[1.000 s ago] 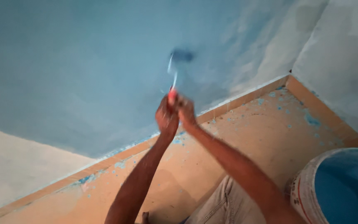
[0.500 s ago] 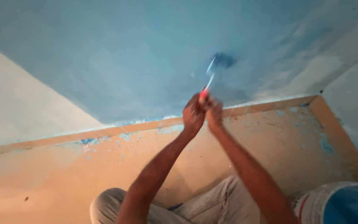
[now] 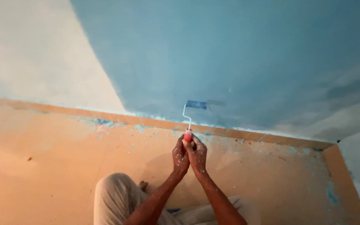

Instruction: The person sits on the floor and paints a wall blue using a small paint roller, dipping the roller into a bucket of blue paint and rolling it across the wall in repeated strokes, working along the lower section of the wall.

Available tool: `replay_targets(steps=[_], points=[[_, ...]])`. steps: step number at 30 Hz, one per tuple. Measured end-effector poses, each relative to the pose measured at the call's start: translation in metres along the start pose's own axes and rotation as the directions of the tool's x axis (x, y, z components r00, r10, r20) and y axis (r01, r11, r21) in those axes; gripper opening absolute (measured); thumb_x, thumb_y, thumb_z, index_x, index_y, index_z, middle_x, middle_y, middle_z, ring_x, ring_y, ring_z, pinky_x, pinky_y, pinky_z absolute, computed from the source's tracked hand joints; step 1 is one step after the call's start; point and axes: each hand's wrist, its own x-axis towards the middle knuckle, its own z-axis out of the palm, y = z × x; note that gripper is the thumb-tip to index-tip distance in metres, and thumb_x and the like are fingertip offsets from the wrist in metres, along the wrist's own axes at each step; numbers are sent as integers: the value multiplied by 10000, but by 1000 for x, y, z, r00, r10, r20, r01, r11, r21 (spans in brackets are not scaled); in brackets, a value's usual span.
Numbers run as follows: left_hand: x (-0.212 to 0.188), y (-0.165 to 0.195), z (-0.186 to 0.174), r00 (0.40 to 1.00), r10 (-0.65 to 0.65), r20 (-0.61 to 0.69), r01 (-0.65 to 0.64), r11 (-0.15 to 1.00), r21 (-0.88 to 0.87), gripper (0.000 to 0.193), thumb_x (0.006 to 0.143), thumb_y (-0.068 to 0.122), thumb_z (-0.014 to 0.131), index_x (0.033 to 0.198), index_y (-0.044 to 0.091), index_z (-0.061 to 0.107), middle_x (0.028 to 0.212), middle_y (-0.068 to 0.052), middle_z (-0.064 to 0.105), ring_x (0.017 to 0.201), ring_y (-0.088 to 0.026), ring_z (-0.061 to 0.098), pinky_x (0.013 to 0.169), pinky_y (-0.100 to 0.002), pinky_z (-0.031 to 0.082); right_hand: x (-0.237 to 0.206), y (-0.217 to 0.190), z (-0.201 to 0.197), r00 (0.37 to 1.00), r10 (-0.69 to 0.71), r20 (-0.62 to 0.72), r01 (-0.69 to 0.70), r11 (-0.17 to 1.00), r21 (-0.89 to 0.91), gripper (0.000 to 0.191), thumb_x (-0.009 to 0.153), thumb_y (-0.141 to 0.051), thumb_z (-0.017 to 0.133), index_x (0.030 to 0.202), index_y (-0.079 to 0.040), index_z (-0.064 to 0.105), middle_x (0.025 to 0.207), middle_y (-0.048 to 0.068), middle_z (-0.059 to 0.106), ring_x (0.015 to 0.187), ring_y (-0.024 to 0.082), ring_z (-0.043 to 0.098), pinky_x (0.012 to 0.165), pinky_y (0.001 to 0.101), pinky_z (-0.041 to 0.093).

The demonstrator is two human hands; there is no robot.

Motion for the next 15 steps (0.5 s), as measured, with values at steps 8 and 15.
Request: replay_targets(steps=[8,15], points=[[55,27,11,986,-50,-162,44,998,-41,382,1061,177,513,1411,32,566,1038,-56,713,922,-138,677,786,-283,560,44,-47,30,998,-66,7,67,986,-152,433,875,-232,769,1255,-34,707,743,-29,545,685,94,490,644,256,470],[80,11,13,988,-74,-138,43,975,-219,350,1081,197,487,1356,16,608,1035,-57,714,916,-123,663,799,-276,542,70,-34,39,978,-210,-14,201,950,-238,410,878,-247,763,1213,-25,685,845,-17,629,758,106,564,715,270,513]])
